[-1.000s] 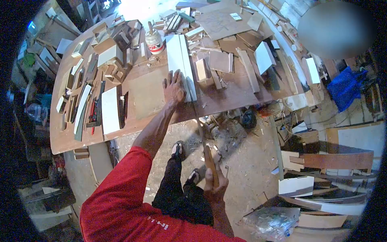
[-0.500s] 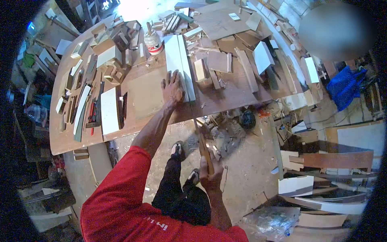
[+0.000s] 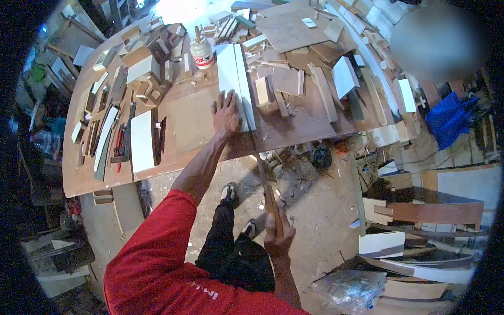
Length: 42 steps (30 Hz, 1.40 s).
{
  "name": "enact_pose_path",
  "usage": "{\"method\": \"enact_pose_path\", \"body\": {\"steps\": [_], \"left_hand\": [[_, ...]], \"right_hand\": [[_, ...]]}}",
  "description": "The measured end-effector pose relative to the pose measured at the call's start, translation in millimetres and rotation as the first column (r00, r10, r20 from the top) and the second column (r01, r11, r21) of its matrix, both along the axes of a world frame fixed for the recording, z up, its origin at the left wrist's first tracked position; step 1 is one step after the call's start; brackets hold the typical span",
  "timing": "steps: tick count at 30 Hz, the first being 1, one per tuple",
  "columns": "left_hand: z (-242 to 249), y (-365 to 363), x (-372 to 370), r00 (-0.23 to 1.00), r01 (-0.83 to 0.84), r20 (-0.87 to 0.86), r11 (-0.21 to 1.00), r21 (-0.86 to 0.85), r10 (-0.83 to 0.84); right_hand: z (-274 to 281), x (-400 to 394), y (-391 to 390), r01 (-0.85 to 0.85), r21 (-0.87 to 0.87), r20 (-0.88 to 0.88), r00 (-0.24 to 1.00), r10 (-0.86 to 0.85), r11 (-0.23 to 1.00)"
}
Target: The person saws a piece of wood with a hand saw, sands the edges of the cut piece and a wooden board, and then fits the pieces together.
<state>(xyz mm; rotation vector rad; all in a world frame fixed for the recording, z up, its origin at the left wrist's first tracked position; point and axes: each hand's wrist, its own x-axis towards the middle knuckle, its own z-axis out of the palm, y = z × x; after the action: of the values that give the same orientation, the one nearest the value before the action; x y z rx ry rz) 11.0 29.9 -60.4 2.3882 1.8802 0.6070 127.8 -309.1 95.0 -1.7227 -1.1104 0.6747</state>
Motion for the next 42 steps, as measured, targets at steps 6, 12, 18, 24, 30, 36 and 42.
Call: {"method": "enact_pose_path", "body": {"steps": [6,12,18,24,30,36,42], "left_hand": [[25,-4,3,1.0,0.012,0.023,1.0,0.0,-0.012],[16,-4,-1,0.998,0.023,0.056,0.999,0.041,-0.025],[22,-8,-3,0.997,0.011,0.079,1.0,-0.01,-0.011],[34,-8,2,0.997,0.005,0.074,0.999,-0.05,-0.002],[15,-1,1,0.998,0.015,0.056,1.0,0.018,-0.016],[17,2,2,0.999,0.001,0.041,1.0,0.009,-0.001],[22,-1,2,0.998,0.007,0.056,1.0,-0.006,-0.006]], "right_hand": [[-1,-2,-9,-0.016,-0.14,-0.053,0.999,0.009,0.99],[-1,4,18,-0.03,-0.168,0.017,0.999,0.034,0.985],[1,0,-24,0.022,-0.185,-0.113,0.993,-0.043,0.982],[-14,1,3,-0.021,-0.123,0.028,0.999,0.024,0.992],[-13,5,10,-0.04,-0.077,0.094,0.994,0.047,0.996],[-13,1,-2,-0.051,0.095,0.153,0.988,0.036,0.994],[-26,10,25,-0.03,-0.146,0.07,0.997,0.041,0.989]]}}
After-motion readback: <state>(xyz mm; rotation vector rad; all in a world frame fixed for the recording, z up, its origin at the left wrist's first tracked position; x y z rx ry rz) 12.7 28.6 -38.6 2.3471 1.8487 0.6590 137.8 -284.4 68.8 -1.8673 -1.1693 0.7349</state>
